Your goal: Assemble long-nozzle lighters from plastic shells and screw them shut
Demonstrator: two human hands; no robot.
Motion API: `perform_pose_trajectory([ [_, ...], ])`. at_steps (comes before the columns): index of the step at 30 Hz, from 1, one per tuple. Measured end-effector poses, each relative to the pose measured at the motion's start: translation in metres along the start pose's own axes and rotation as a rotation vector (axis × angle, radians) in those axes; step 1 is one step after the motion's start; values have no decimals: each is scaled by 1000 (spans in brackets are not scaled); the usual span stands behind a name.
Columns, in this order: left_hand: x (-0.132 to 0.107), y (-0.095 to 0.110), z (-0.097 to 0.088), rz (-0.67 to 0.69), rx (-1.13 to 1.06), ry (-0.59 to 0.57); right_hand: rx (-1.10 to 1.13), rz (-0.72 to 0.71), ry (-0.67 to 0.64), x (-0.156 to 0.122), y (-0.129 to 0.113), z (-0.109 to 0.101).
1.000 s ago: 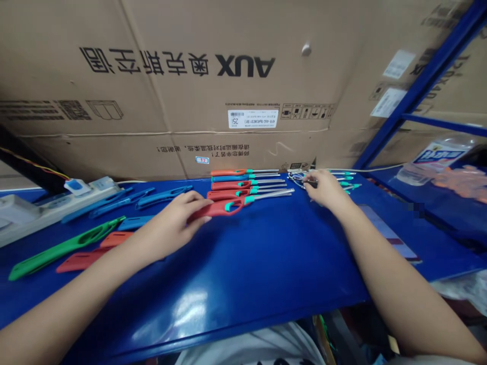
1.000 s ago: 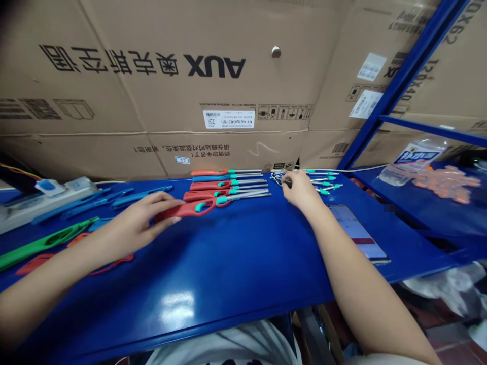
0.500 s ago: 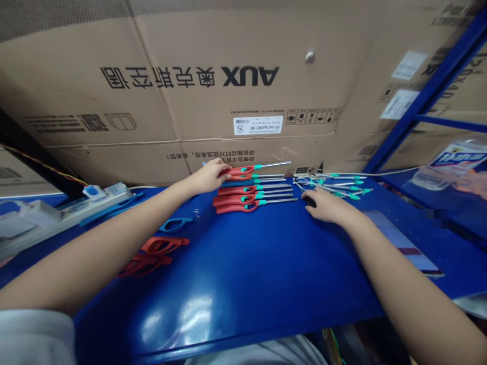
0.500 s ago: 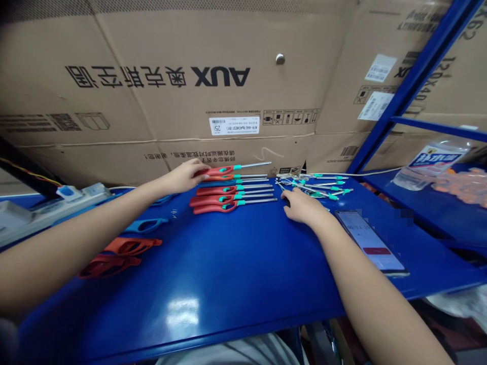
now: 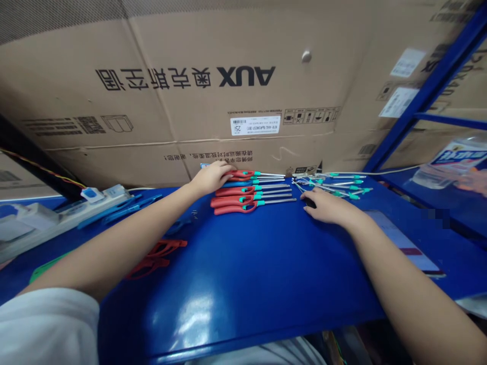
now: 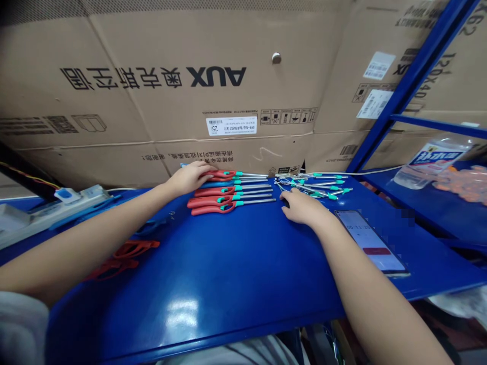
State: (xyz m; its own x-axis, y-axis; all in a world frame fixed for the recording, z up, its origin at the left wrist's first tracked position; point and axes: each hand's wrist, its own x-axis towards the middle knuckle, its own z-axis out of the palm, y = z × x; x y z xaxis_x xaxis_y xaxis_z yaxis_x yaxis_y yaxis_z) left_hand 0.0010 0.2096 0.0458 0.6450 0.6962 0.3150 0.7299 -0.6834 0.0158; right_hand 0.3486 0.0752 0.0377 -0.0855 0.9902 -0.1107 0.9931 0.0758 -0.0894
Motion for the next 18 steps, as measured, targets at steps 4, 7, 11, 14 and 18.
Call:
perform_pose_trajectory([
  [4,-7,4,-4,-30,74,13,-6,-11,2,0,0,0],
  [7,-8,4,-4,-65,118,22,-10,-20,5,1,1,1],
  [11,-9,3,-5,-110,154,13,-14,-29,19,2,3,1],
  [14,-11,2,-6,-123,165,2,-14,-35,24,3,5,3],
  [18,-15,0,-5,-129,169,3,-13,-36,17,5,6,5],
])
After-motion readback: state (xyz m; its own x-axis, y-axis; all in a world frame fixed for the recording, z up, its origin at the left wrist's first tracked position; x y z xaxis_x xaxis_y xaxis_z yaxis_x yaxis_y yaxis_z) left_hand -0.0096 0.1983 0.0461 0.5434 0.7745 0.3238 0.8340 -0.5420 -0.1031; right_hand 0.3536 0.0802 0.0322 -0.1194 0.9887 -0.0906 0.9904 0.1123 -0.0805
